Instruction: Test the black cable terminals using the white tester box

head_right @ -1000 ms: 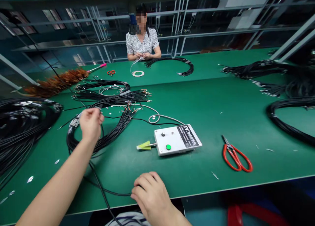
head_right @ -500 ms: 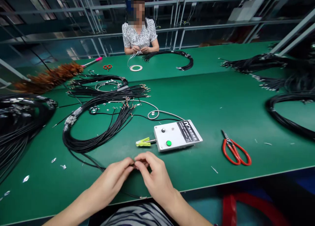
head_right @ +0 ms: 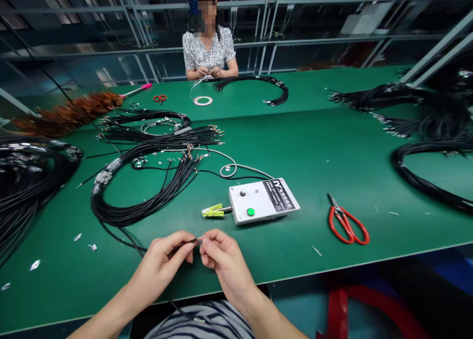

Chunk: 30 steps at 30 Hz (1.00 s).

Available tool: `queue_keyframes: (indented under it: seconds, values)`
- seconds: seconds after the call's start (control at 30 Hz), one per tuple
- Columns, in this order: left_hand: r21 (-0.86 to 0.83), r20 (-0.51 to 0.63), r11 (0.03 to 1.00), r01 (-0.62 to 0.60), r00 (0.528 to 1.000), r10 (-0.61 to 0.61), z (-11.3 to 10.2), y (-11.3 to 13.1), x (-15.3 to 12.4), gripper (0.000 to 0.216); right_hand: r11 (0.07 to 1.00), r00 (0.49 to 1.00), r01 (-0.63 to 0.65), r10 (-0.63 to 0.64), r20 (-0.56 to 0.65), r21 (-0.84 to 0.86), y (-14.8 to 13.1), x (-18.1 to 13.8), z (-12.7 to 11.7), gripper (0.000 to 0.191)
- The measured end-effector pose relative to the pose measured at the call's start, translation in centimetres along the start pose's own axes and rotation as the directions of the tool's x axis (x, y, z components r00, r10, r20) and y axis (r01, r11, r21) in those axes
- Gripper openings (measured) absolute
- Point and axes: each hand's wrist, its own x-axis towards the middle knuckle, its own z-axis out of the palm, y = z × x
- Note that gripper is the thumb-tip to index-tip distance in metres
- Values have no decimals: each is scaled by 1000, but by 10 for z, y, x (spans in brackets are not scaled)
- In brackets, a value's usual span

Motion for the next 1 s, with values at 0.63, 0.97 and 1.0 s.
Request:
queue_keyframes:
  seconds: [0.63,0.97,1.0]
  values:
    - [-35,0,999,18,1000,-18,2,-7,-3,30,971,988,141,-149,-29,-191,6,3,1,25]
    - [-213,-134,965,-152,983,126,15,1,14,12,939,988,154,-146,50,-306,-1,7,0,28]
    - [-265,-163,955,-135,982,94,17,0,16,11,930,987,162,-149,65,-329,-1,7,-1,27]
